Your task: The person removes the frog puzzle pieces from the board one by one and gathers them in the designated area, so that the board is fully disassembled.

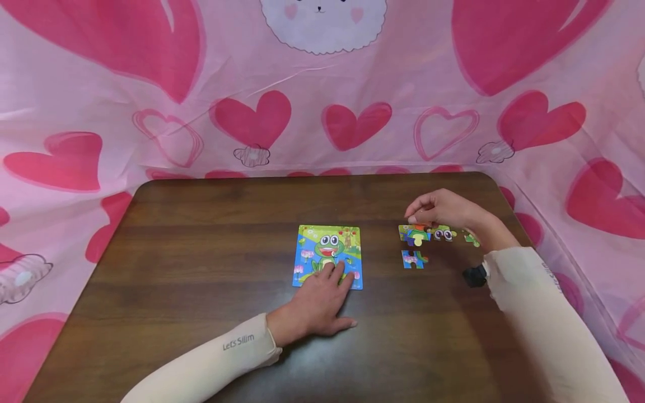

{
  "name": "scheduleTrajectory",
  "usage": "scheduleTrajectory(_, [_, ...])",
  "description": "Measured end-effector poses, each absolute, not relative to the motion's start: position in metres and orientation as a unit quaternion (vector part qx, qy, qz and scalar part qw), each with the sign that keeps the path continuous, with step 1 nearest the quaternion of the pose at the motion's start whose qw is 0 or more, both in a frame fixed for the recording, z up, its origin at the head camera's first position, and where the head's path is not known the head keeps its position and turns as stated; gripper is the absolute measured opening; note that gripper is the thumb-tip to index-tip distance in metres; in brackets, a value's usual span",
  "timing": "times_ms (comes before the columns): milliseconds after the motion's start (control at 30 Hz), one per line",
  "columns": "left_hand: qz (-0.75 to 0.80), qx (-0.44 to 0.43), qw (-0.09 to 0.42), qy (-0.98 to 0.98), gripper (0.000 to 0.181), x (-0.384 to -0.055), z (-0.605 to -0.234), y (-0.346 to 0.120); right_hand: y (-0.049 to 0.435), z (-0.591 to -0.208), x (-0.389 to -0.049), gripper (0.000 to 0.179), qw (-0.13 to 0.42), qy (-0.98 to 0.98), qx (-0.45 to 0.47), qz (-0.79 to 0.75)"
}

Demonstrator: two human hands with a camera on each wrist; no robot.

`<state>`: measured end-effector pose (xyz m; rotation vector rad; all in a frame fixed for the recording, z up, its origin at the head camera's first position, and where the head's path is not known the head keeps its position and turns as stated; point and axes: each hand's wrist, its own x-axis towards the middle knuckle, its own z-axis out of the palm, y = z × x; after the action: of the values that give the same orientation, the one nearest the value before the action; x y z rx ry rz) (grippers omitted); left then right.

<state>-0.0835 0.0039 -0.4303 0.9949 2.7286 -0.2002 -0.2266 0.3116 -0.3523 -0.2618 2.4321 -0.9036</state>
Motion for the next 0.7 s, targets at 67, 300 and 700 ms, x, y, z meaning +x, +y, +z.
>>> scheduleTrajectory(67, [-0.068, 0.340, 0.115, 0.931, 0.093, -0.083, -0.430, 0.005, 0.322, -0.355, -0.225, 0.034, 0.261, 0.905, -0.086, -0.324])
scheduleTrajectory(300, [-0.061, 0.337, 0.114, 0.933, 0.092, -0.082, -0.432, 0.004, 0.351, -0.368, -0.222, 0.036, 0.279, 0.905, -0.061, -0.317])
scheduleTrajectory(700, [-0.052, 0.342, 0.118, 0.931, 0.092, -0.083, -0.431, 0.003, 0.372, -0.393, -0.218, 0.039, 0.318, 0.886, -0.053, -0.332])
